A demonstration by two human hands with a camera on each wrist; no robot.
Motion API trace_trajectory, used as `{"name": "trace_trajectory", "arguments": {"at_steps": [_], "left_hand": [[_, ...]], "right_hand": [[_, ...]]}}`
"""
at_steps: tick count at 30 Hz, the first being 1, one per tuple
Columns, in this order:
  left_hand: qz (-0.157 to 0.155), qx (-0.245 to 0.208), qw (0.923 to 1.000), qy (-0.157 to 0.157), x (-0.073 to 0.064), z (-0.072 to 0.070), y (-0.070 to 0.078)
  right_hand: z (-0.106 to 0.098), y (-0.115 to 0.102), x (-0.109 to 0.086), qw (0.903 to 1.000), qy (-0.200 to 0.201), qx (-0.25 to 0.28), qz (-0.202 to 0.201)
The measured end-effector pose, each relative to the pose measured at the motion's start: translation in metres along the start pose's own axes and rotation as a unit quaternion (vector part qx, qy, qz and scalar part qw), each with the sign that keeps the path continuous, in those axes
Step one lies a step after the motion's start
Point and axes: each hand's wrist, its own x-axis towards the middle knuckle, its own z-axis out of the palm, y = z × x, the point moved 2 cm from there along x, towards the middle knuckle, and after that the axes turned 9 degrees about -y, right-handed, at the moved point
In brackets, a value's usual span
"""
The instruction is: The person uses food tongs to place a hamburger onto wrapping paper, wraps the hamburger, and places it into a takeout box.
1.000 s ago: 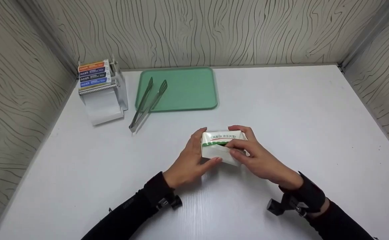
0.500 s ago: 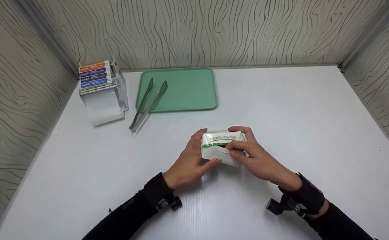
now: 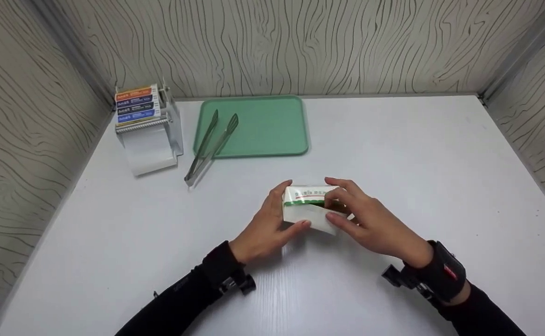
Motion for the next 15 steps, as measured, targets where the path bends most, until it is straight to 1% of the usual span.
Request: {"name": "trace_trajectory", "arguments": {"at_steps": [4, 8, 11, 13, 15], "left_hand": [[-0.006, -0.006, 0.9999, -0.006, -0.001, 0.000, -0.001], [-0.013, -0.013, 0.9998, -0.006, -0.001, 0.000, 0.000], [-0.017, -0.021, 0.9996, -0.005, 0.000, 0.000, 0.001], [-0.017, -0.028, 0.9995, -0.002, 0.000, 0.000, 0.001], [-0.016, -0.030, 0.9994, 0.002, 0.001, 0.000, 0.001]], "right_hand": [[0.002, 0.000, 0.000, 0.9994, 0.031, -0.012, 0.002], [0.008, 0.003, 0.002, 0.9974, 0.065, -0.012, 0.030], [0.011, 0.005, 0.003, 0.9943, 0.095, 0.004, 0.048], [0.012, 0.005, 0.004, 0.9922, 0.115, 0.008, 0.047], [0.013, 0.007, 0.006, 0.9900, 0.136, -0.003, 0.039]]}}
